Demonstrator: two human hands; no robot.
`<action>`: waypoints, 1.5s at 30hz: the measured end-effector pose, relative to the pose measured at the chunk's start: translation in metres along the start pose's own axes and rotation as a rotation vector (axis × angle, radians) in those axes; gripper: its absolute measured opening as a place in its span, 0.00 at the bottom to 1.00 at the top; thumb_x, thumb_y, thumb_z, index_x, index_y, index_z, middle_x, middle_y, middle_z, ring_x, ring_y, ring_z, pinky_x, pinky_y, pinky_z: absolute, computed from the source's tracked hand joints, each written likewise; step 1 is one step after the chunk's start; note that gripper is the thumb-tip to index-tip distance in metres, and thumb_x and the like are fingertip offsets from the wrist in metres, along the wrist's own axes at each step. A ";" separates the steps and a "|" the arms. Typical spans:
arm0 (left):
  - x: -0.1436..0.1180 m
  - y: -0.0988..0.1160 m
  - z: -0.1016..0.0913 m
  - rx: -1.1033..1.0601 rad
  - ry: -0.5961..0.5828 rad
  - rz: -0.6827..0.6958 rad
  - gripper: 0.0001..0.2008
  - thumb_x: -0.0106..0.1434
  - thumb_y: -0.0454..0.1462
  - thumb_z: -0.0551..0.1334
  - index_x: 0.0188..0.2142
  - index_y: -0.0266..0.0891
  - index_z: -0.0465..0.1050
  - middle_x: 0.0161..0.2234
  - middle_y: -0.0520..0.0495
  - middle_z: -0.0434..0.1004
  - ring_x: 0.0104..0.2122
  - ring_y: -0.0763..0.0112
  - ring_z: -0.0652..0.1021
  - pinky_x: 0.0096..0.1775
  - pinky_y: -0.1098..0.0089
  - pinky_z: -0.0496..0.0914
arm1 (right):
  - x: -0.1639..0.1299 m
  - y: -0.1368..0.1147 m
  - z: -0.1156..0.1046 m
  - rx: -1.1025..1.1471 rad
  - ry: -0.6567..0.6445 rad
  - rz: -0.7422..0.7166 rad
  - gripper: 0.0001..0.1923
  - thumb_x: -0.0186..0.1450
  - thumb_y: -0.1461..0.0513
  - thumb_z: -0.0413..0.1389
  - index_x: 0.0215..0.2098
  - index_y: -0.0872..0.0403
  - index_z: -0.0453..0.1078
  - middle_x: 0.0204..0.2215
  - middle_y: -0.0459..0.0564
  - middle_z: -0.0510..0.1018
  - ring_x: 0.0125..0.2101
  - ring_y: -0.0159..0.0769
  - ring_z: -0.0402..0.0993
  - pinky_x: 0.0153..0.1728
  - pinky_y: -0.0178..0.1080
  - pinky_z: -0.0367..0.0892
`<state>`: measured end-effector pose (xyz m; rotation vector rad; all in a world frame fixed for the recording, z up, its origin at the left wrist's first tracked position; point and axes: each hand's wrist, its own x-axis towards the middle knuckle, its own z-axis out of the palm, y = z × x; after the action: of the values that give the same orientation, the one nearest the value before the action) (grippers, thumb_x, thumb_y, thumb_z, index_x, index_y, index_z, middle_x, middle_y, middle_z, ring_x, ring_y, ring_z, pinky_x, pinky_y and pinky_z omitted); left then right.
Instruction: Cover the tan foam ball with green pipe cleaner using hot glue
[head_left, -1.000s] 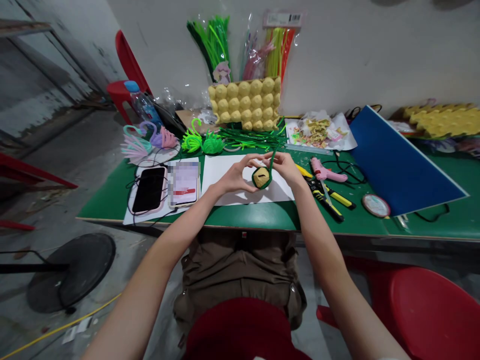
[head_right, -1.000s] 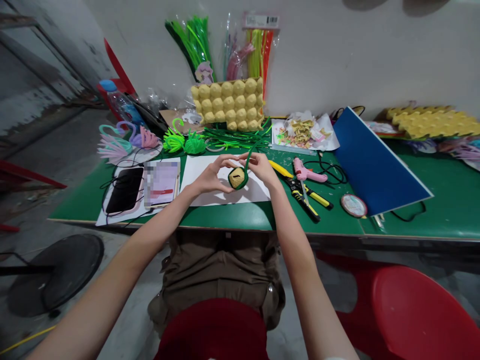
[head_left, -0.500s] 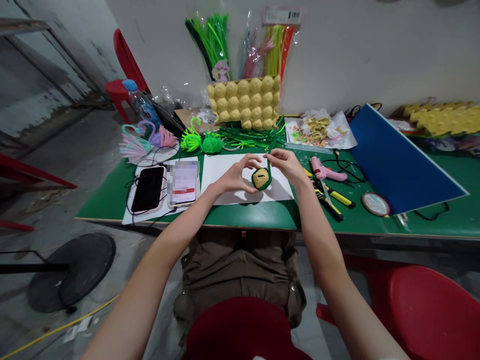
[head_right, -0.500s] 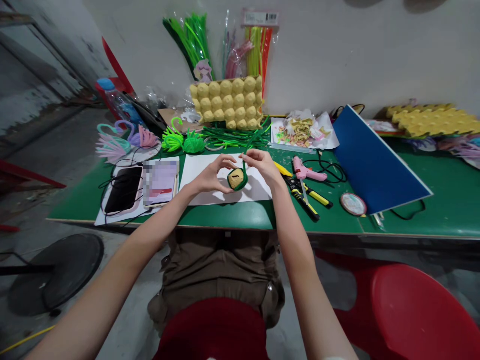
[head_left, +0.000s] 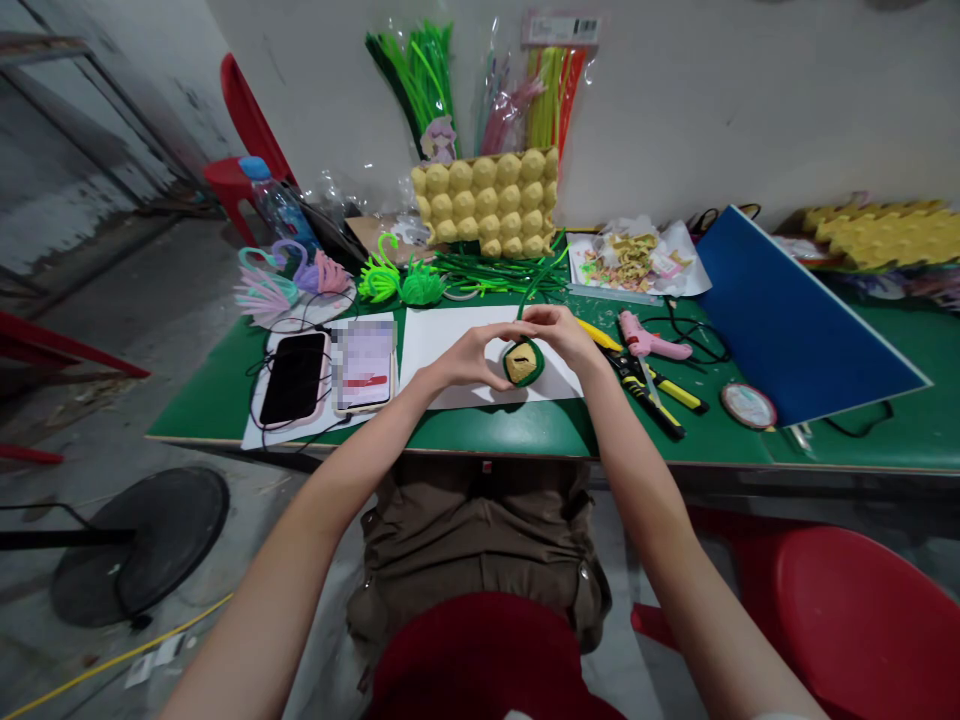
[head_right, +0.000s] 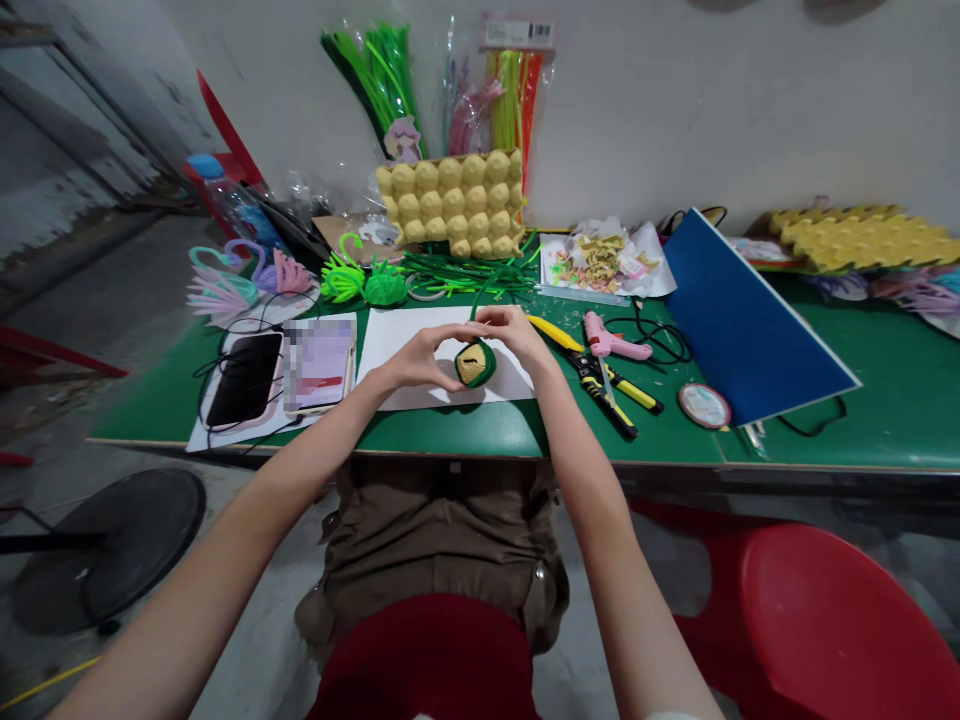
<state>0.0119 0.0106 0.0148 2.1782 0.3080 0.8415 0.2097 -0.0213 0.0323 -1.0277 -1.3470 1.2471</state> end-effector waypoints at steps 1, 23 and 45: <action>0.000 -0.001 0.000 0.008 0.002 -0.007 0.34 0.45 0.41 0.77 0.53 0.43 0.77 0.54 0.40 0.81 0.51 0.52 0.81 0.53 0.55 0.74 | 0.001 0.001 0.000 -0.014 -0.006 0.000 0.24 0.42 0.45 0.74 0.24 0.53 0.75 0.24 0.45 0.79 0.30 0.35 0.75 0.36 0.37 0.67; -0.002 -0.006 -0.006 0.388 0.492 -0.117 0.34 0.51 0.41 0.75 0.56 0.39 0.71 0.55 0.41 0.79 0.55 0.56 0.79 0.57 0.59 0.74 | -0.004 -0.001 0.005 -0.089 0.197 -0.115 0.24 0.45 0.47 0.74 0.34 0.52 0.80 0.32 0.49 0.83 0.35 0.39 0.79 0.40 0.42 0.74; 0.000 -0.010 -0.003 0.365 0.561 -0.047 0.34 0.47 0.38 0.78 0.53 0.38 0.73 0.51 0.43 0.82 0.50 0.59 0.82 0.53 0.63 0.76 | 0.002 0.012 0.007 -0.046 0.227 -0.169 0.21 0.46 0.49 0.72 0.32 0.52 0.78 0.31 0.46 0.81 0.34 0.36 0.77 0.40 0.42 0.74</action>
<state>0.0104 0.0187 0.0084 2.2046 0.8415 1.4561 0.2025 -0.0194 0.0204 -1.0317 -1.2623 0.9477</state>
